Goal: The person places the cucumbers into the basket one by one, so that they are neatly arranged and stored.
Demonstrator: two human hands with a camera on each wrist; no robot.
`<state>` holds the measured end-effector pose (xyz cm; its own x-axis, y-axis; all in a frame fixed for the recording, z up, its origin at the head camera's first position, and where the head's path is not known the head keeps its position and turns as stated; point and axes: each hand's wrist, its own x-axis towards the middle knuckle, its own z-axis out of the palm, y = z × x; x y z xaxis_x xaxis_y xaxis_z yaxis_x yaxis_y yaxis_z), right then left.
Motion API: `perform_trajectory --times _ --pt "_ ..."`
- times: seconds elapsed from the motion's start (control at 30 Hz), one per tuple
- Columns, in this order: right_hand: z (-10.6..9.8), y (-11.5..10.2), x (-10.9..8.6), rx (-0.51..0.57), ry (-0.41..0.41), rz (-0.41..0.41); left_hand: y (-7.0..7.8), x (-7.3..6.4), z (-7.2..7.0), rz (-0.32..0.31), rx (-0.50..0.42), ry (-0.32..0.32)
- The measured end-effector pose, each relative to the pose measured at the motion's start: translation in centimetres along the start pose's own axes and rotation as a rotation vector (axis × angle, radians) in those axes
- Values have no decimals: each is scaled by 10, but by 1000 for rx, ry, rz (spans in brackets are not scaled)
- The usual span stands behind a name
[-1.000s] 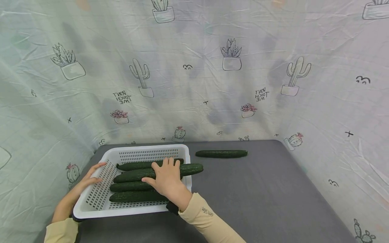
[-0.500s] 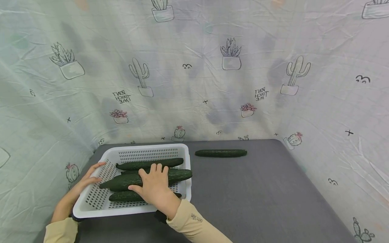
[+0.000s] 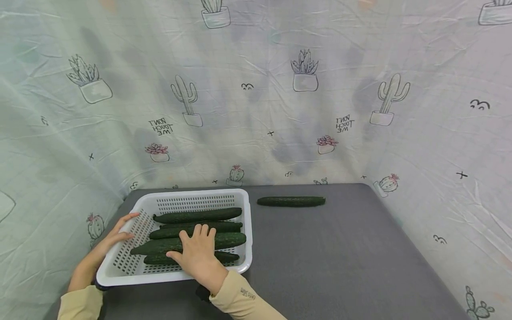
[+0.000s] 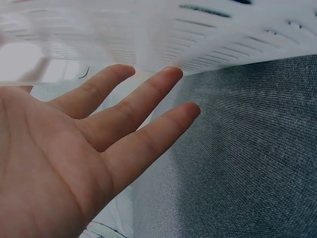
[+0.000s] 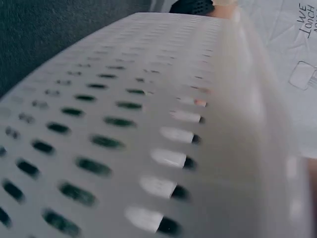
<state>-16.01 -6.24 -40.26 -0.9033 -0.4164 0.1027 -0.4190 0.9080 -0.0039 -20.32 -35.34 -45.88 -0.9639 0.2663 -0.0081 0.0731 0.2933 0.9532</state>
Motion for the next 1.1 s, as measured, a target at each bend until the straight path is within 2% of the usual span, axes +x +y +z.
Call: perform_trajectory --times 0.27,0.63,0.8,0.97,1.1 --pt "16 0 5 58 -54 16 0 2 2 -12 -16 -9" --pt "27 0 14 138 -197 13 1 0 2 -11 -25 2" --pt "27 0 15 135 -256 28 0 0 1 -9 -3 -1" --pt "28 0 17 125 -276 42 0 0 1 -9 16 5" --pt "29 -1 20 91 -297 68 1 -1 1 -7 -3 -1"
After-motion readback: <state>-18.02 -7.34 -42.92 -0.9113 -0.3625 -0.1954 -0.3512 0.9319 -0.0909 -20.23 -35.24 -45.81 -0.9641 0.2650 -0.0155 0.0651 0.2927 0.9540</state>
